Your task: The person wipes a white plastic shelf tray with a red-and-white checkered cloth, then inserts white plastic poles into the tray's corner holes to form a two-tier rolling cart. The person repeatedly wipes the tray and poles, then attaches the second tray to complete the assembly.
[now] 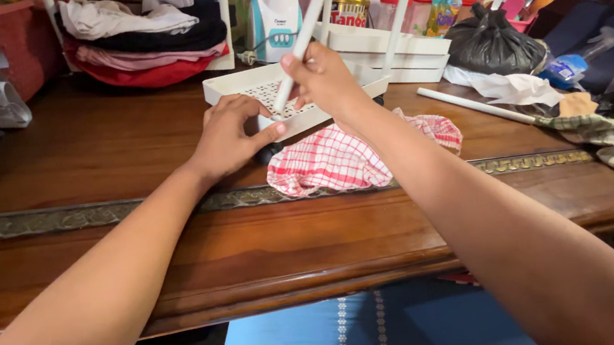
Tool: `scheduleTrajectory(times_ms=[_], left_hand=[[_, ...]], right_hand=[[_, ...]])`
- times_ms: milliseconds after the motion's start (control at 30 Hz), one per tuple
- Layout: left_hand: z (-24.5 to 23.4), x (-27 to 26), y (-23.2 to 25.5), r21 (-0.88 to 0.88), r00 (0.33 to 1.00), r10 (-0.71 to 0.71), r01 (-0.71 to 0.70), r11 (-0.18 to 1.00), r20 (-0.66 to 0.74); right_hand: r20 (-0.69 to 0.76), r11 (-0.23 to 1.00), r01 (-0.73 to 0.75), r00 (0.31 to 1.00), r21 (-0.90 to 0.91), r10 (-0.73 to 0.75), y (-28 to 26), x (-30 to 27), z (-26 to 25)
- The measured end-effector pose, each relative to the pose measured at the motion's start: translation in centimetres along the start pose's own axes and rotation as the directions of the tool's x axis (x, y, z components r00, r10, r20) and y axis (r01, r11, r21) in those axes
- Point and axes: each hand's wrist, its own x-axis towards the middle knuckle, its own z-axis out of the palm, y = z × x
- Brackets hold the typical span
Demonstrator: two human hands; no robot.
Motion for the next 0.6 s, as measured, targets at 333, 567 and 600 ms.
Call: scheduleTrajectory(times_ms=[333,567,600], left_hand=[[0.1,0.3,-0.3,-0.016,1.000,-0.014,0.014,1.000,0.008],[0.0,0.2,-0.2,-0.002,1.000,0.023,-0.023,1.000,-0.002],[-0.1,0.2,-0.3,-0.010,0.999,0.034,-0.034,0.999,-0.010]], right_hand=[[0.086,0.953,0.199,0.979,-0.230,-0.184,-0.9,-0.7,1.6],[0.018,0.873,0.292,0.950,-0.391,-0.310,-1.3,-2.4,3.2],[-0.008,0.875,0.269,0.955,-0.402,-0.297,-1.1,-2.6,3.6]])
